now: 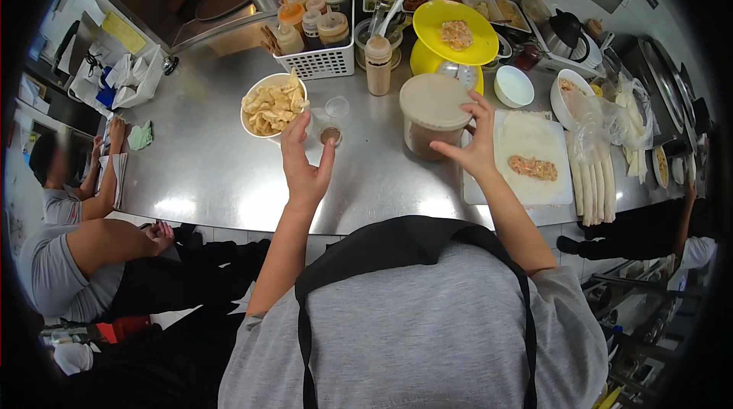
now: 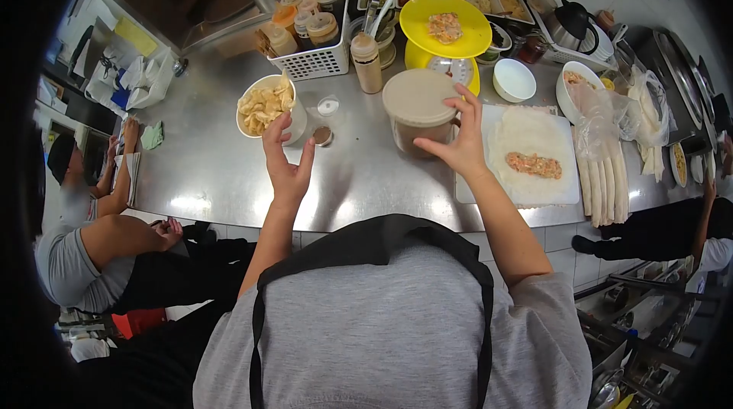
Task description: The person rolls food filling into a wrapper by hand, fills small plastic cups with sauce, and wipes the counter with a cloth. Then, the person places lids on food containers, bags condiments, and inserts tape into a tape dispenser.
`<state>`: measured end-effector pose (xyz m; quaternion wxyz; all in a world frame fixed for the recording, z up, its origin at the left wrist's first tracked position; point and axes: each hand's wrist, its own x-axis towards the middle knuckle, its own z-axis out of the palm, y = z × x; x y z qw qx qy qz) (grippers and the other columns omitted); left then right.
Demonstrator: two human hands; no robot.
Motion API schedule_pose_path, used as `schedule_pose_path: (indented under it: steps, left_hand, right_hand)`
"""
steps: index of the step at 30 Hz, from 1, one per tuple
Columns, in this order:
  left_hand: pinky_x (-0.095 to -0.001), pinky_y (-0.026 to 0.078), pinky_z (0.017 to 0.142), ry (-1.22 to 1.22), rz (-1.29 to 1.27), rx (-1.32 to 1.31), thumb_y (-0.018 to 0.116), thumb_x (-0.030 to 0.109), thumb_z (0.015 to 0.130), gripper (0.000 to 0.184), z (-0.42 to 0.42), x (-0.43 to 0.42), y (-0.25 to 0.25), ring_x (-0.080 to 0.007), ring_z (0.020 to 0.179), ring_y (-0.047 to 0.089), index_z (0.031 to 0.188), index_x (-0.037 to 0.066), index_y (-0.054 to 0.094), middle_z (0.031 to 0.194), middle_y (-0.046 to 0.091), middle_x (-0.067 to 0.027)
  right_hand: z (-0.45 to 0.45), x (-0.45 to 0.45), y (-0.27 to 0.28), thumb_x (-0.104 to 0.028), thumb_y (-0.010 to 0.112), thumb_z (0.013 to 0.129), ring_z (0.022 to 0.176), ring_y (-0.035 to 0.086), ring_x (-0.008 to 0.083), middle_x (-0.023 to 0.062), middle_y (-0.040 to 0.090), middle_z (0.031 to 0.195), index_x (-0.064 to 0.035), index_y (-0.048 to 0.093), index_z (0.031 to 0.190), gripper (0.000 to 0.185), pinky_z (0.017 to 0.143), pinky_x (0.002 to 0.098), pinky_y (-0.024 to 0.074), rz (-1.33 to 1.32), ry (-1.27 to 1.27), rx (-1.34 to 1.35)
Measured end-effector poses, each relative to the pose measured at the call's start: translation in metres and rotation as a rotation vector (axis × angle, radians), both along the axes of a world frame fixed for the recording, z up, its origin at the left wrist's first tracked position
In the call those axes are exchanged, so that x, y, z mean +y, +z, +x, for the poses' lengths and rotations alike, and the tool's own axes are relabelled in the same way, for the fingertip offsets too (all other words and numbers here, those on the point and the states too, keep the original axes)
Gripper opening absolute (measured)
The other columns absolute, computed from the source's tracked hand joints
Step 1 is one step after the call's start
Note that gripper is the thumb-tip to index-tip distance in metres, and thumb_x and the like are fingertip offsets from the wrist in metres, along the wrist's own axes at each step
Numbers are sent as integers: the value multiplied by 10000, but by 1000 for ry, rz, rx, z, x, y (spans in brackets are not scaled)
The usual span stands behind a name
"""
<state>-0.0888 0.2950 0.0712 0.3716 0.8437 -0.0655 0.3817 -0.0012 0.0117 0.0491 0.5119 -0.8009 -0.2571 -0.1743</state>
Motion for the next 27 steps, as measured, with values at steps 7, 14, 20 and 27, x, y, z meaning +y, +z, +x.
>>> schedule_pose_path:
  steps: [7,14,20,27]
  left_hand:
    - [-355,432,830,-9,16,-13,658,50,766,548,2,0,3,-267,1104,478,1255,35,411,1237,479,-138]
    - [-357,433,837,1,12,-2,660,47,763,542,0,1,2,-270,1100,482,1247,28,417,1228,481,-144]
    - [-356,412,861,-42,13,-9,667,61,760,552,9,-8,4,-264,1096,480,1253,38,418,1222,480,-144]
    - [-424,345,959,-354,256,154,747,278,692,714,41,-39,33,-331,1163,420,1278,54,406,1268,443,-153]
  right_hand:
    - [-10,6,3,-252,870,519,1237,338,312,137,266,1354,-142,381,1140,798,900,460,453,-67,38,8]
    - [-9,11,3,-232,869,510,1209,373,317,148,298,1332,-118,424,1131,772,872,398,473,-81,52,-52]
    - [-3,8,-2,-243,873,513,1242,334,309,150,258,1353,-132,385,1139,802,913,431,463,-54,-18,19]
    - [-6,7,-29,-239,882,504,1283,297,325,168,207,1399,-136,348,1222,900,963,442,427,-100,45,-60]
